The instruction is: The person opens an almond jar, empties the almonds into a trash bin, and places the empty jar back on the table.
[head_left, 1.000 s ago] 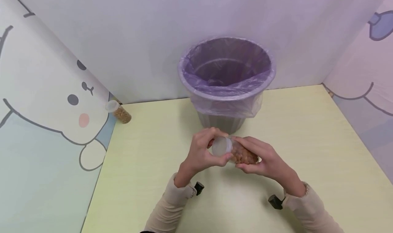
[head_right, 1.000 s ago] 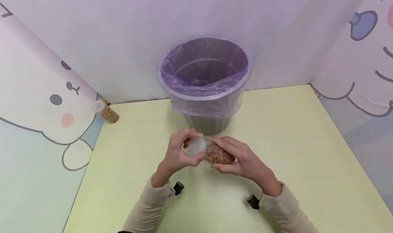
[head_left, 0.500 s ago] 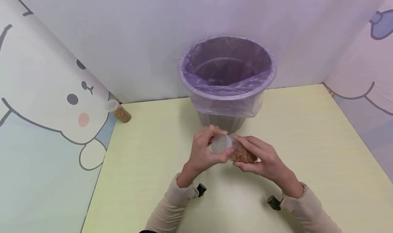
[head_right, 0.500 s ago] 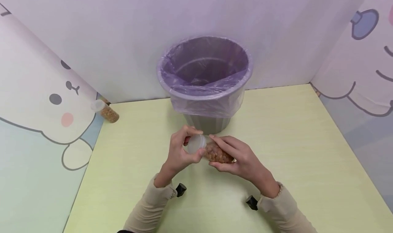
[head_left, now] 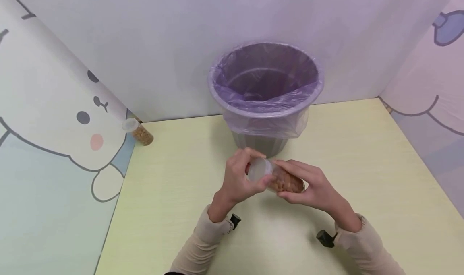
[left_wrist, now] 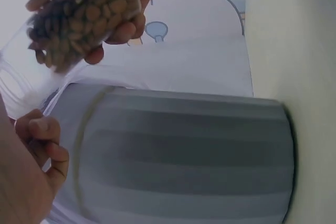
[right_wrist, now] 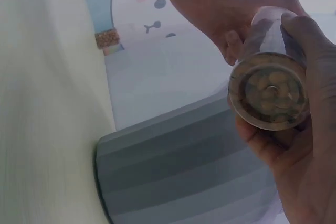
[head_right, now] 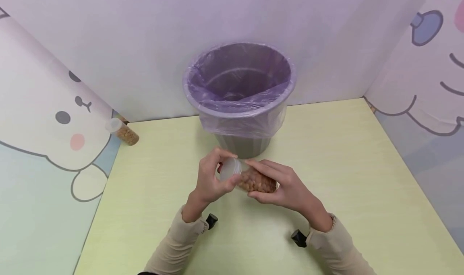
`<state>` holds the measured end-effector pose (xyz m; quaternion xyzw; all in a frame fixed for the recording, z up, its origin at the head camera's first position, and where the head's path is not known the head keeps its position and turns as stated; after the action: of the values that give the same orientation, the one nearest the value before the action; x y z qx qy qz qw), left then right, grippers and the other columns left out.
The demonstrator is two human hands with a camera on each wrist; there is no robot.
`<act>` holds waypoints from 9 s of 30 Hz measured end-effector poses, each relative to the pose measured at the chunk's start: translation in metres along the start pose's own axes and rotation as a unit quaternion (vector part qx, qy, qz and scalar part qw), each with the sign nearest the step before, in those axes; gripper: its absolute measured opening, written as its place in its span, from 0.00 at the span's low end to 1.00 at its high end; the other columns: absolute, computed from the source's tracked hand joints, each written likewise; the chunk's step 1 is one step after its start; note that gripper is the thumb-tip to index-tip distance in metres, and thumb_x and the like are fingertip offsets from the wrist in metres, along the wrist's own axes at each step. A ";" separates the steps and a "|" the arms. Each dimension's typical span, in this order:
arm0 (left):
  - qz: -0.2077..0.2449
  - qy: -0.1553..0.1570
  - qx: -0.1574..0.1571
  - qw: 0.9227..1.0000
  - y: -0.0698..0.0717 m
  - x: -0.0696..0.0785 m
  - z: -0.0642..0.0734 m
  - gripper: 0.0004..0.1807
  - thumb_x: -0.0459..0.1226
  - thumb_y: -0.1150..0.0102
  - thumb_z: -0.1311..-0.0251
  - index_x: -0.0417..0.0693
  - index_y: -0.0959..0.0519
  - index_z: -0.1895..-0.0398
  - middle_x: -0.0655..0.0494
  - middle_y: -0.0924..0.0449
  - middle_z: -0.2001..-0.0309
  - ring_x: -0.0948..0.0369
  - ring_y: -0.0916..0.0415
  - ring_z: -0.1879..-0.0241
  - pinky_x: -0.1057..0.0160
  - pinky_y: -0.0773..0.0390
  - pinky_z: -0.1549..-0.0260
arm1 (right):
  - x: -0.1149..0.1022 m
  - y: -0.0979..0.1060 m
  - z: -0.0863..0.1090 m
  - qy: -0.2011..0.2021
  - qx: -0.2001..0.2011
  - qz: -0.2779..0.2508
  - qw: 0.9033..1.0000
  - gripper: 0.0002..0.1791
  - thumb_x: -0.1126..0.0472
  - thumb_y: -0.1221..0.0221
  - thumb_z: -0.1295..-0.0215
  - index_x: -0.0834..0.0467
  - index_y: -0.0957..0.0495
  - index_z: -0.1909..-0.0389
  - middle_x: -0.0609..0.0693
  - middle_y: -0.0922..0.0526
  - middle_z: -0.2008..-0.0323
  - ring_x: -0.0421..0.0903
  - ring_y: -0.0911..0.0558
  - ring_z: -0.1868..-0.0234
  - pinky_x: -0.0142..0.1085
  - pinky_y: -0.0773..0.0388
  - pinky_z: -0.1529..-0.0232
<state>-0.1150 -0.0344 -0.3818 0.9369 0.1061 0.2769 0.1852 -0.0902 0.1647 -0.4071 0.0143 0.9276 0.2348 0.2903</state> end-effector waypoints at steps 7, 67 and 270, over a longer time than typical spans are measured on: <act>-0.089 -0.114 -0.034 0.989 0.005 0.010 -0.004 0.30 0.61 0.52 0.30 0.44 0.18 0.63 0.56 0.15 0.71 0.63 0.22 0.75 0.64 0.26 0.72 | 0.006 -0.001 0.006 -0.043 -0.061 -0.108 0.991 0.36 0.59 0.24 0.39 0.69 0.24 0.34 0.51 0.14 0.41 0.39 0.16 0.46 0.25 0.21 0.44; -0.214 -0.220 -0.040 0.951 -0.015 0.007 -0.003 0.24 0.44 0.65 0.33 0.53 0.21 0.80 0.63 0.30 0.84 0.61 0.36 0.76 0.67 0.37 0.79 | -0.003 -0.029 0.025 -0.276 -0.113 -0.022 0.954 0.30 0.56 0.26 0.38 0.43 0.27 0.38 0.37 0.18 0.68 0.32 0.21 0.71 0.31 0.20 0.74; -0.050 0.000 -0.242 0.969 0.009 -0.016 0.021 0.44 0.48 0.24 0.41 0.48 0.33 0.23 0.50 0.25 0.35 0.55 0.26 0.35 0.57 0.24 0.33 | 0.002 0.006 0.016 -0.114 -0.066 0.220 0.967 0.39 0.41 0.22 0.45 0.55 0.20 0.36 0.49 0.12 0.51 0.48 0.13 0.56 0.46 0.14 0.58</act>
<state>-0.1157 -0.0532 -0.4023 0.8577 0.0823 0.2850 0.4199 -0.0839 0.1768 -0.4168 0.2252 0.8452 0.3500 0.3354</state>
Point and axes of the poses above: each hand's wrist, its own z-axis away from the middle knuckle, its own y-axis out of the back of the hand, x = y × z, the point moved 4 cm from there along -z, towards the middle knuckle
